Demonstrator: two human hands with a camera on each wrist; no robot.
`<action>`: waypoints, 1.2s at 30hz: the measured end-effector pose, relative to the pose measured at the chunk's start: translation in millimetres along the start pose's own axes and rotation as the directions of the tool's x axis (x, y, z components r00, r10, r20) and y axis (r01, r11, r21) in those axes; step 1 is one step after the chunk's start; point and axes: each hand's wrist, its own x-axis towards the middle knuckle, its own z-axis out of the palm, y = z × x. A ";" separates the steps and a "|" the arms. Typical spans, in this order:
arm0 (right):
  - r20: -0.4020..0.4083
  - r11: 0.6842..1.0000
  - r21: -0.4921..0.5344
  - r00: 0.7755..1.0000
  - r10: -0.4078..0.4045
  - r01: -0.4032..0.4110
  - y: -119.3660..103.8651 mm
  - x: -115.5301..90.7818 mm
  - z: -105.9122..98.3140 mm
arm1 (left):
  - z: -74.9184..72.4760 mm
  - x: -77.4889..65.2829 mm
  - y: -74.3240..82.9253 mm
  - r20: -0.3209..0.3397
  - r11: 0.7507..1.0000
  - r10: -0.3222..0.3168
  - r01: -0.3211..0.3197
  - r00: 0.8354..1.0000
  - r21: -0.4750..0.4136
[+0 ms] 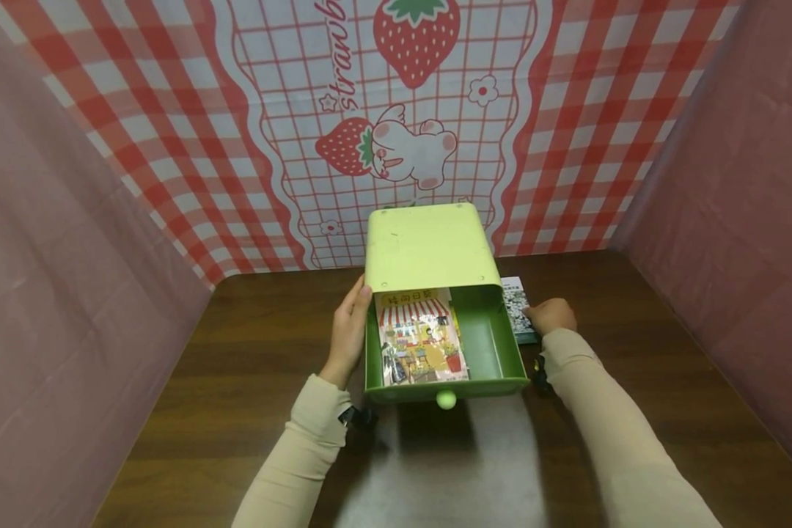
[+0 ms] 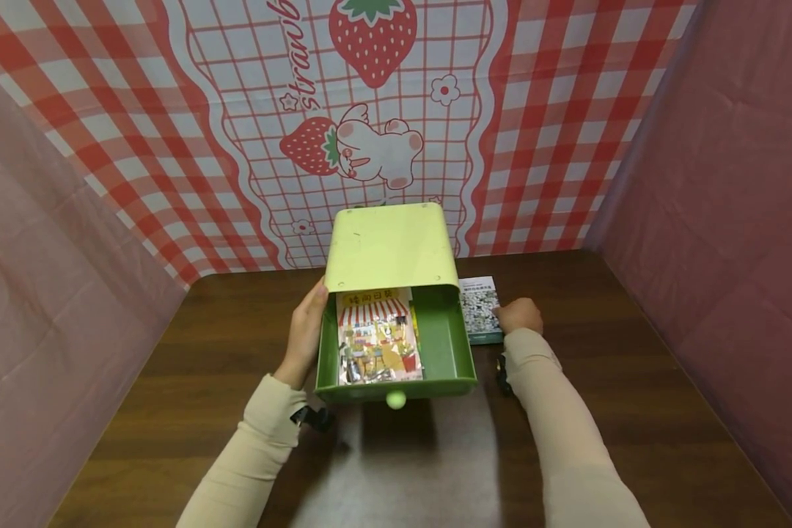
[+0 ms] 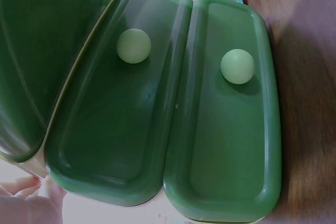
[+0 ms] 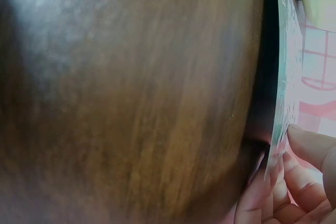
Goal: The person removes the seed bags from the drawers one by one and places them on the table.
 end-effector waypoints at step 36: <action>-0.131 0.881 0.223 0.908 -0.398 0.418 -97.3 -53.4 -63.6 | 0.0 -6.2 20.4 0.023 1.000 -0.013 0.012 1.000 0.015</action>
